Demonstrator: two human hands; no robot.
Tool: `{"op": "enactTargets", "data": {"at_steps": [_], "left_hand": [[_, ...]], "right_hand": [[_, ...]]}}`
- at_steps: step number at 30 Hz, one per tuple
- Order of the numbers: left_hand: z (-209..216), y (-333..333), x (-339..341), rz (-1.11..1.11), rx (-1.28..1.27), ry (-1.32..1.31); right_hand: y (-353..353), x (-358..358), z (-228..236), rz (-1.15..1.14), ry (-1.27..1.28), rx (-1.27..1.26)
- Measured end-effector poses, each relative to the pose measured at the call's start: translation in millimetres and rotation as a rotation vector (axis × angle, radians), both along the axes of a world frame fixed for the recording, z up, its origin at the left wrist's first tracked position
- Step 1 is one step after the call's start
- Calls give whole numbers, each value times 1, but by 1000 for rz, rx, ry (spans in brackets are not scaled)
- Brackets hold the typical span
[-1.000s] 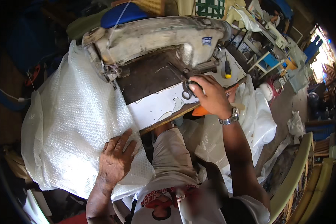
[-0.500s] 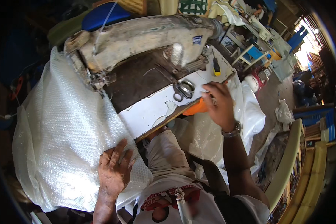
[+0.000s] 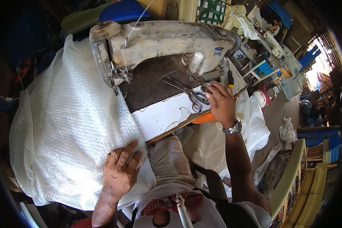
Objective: Sewing sheets of bubble wrap material using an industrial sewing machine.
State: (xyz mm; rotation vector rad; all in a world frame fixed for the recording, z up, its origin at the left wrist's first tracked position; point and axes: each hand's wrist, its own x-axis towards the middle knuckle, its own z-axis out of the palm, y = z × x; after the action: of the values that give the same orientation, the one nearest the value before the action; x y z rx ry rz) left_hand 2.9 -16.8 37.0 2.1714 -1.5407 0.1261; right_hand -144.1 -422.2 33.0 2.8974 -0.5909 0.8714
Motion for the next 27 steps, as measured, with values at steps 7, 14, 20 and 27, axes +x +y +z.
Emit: {"op": "enactTargets", "data": {"at_steps": [7, 14, 20, 27], "left_hand": [[-1, 8, 0, 24, -2, -12], [-4, 9, 5, -38, -36, 19], [-5, 13, 3, -36, -16, 33], [5, 10, 1, -31, 17, 59]], "right_hand": [[-5, 21, -14, -40, 177, -43], [121, 73, 27, 582, 90, 301], [136, 170, -15, 786, 128, 327], [144, 144, -14, 770, 306, 223]]}}
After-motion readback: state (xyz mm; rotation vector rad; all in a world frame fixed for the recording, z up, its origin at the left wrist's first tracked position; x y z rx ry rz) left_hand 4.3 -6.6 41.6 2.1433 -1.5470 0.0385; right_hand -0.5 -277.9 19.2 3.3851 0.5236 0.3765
